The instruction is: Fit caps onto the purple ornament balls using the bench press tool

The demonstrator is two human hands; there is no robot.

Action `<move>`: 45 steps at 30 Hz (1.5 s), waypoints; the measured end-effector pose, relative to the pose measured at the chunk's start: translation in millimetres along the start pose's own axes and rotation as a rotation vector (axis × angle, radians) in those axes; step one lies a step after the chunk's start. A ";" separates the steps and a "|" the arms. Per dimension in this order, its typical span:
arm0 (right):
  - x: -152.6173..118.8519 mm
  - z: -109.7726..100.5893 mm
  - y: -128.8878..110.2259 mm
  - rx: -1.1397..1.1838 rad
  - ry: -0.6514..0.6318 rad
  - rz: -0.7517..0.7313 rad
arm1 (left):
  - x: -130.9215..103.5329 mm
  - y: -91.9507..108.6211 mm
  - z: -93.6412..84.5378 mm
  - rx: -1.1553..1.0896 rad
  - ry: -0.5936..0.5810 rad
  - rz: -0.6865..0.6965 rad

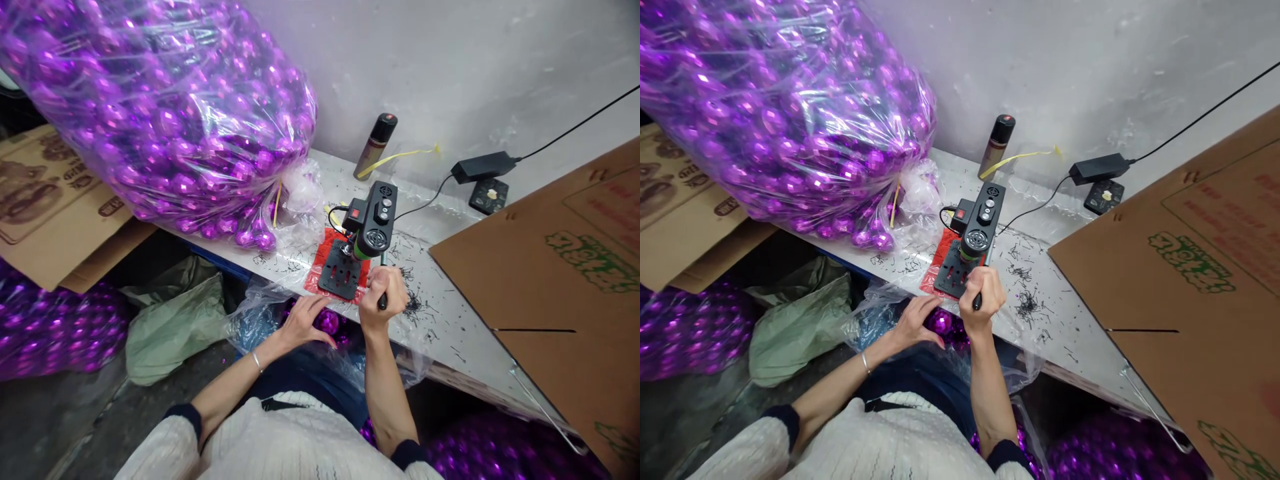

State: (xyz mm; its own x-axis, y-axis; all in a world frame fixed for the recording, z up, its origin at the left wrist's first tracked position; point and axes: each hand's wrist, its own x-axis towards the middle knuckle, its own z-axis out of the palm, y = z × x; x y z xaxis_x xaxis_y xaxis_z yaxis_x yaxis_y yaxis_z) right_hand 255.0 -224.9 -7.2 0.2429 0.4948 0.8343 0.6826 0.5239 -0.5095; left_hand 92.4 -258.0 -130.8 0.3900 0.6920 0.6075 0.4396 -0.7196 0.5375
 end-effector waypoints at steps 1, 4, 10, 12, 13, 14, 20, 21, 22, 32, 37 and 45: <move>-1.3 0.3 0.4 -0.002 0.001 -0.004 | 12.0 -9.7 -3.4 0.004 0.040 -0.024; -2.6 0.5 -0.1 -0.014 -0.001 -0.004 | 73.8 -58.6 -20.5 0.109 0.142 -0.273; -5.6 -0.3 -0.5 -0.011 -0.031 -0.015 | 178.1 -158.2 -73.1 0.500 -0.103 -0.613; -6.5 -0.5 -0.1 -0.022 -0.037 -0.019 | 188.1 -171.3 -83.3 0.585 -0.170 -0.670; -6.6 -0.5 0.1 -0.025 -0.038 -0.022 | 190.5 -174.0 -86.4 0.609 -0.185 -0.696; -6.5 -0.5 0.2 -0.025 -0.037 -0.027 | 192.2 -174.7 -88.8 0.623 -0.194 -0.717; -4.6 -0.3 0.6 -0.012 -0.034 -0.062 | 188.7 -142.6 -105.7 0.356 -0.128 -0.743; -4.4 -0.2 0.7 -0.012 -0.034 -0.062 | 183.2 -132.3 -108.4 0.217 -0.079 -0.746; -4.3 -0.2 0.9 -0.010 -0.033 -0.060 | 175.7 -121.3 -110.0 0.051 -0.032 -0.754; -2.0 -2.0 1.9 -0.010 -0.045 -0.043 | 90.0 -41.3 -47.2 -1.106 0.097 -0.892; -2.1 -3.9 4.0 -0.052 -0.065 -0.073 | 88.5 -38.2 2.3 -0.834 0.114 -0.781; -1.5 -5.6 3.6 -0.053 -0.080 -0.100 | 86.3 -40.9 26.3 -0.307 -0.046 -0.566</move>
State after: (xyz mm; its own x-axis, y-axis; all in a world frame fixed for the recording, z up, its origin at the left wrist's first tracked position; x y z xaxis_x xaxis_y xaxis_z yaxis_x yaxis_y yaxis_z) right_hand 260.9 -227.6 -9.2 0.1175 0.4964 0.8601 0.7365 0.5375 -0.4107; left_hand 129.3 -167.3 -115.8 0.2030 0.9662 0.1590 0.3388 -0.2217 0.9144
